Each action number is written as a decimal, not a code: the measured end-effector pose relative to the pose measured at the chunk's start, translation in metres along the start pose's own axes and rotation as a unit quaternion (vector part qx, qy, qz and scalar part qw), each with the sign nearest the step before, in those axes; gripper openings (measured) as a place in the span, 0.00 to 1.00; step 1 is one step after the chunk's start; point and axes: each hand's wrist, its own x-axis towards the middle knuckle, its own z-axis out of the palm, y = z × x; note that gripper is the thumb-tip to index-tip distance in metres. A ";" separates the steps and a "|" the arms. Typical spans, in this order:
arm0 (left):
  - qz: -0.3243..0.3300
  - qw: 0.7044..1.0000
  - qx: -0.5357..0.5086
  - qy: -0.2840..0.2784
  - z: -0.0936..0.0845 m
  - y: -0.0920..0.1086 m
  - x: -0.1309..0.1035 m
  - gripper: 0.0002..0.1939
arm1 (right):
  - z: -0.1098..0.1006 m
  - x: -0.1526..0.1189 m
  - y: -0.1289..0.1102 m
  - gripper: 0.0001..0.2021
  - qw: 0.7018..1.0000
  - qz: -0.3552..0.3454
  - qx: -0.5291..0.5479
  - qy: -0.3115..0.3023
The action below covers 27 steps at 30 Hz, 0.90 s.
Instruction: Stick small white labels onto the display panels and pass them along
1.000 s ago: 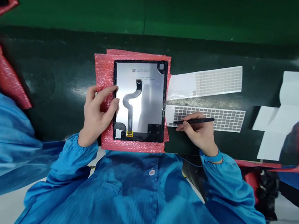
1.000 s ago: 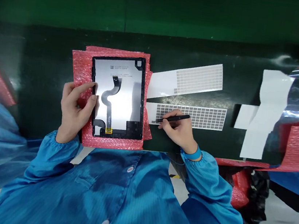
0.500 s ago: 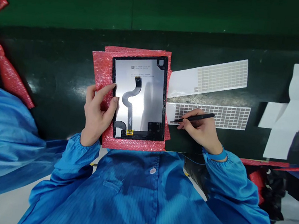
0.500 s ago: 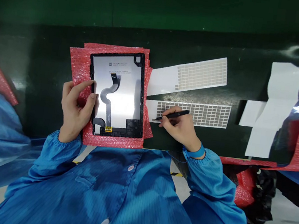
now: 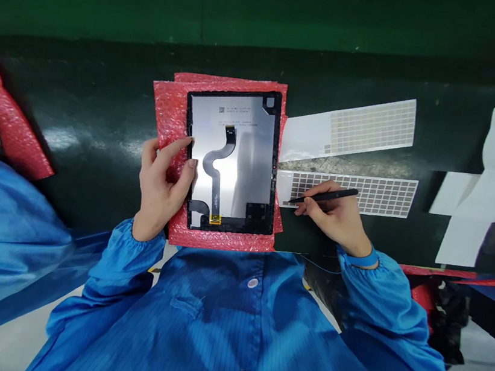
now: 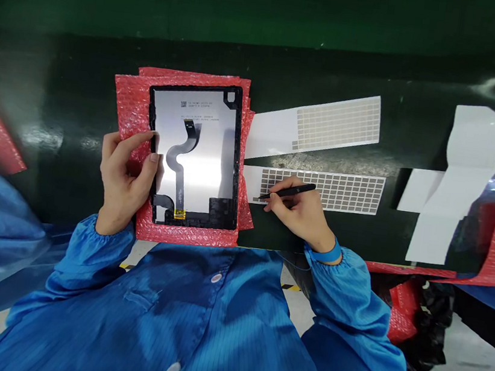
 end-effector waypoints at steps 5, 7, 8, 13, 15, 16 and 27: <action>0.005 1.000 0.019 0.005 -0.001 0.003 0.000 0.19 | 0.000 0.002 -0.004 0.13 0.998 0.025 0.058 0.004; 0.009 0.999 0.039 0.027 -0.006 0.008 0.002 0.19 | -0.002 0.002 -0.007 0.14 0.995 0.035 0.090 0.004; 0.012 0.998 0.053 0.035 -0.010 0.012 0.003 0.19 | -0.003 0.003 -0.008 0.15 0.994 0.039 0.103 0.005; 0.066 0.994 0.088 0.012 -0.027 0.044 0.011 0.23 | -0.007 0.020 -0.023 0.17 0.993 0.005 0.112 0.036; 0.132 0.989 0.061 -0.023 -0.023 0.060 0.014 0.21 | -0.005 0.038 -0.031 0.18 0.992 -0.032 0.102 0.063; 0.170 0.983 0.045 -0.055 -0.018 0.068 0.016 0.19 | -0.003 0.049 -0.034 0.18 0.991 -0.047 0.097 0.074; 0.283 0.923 0.151 -0.215 0.027 0.097 0.035 0.23 | 0.014 0.107 -0.040 0.18 0.991 -0.064 0.121 0.018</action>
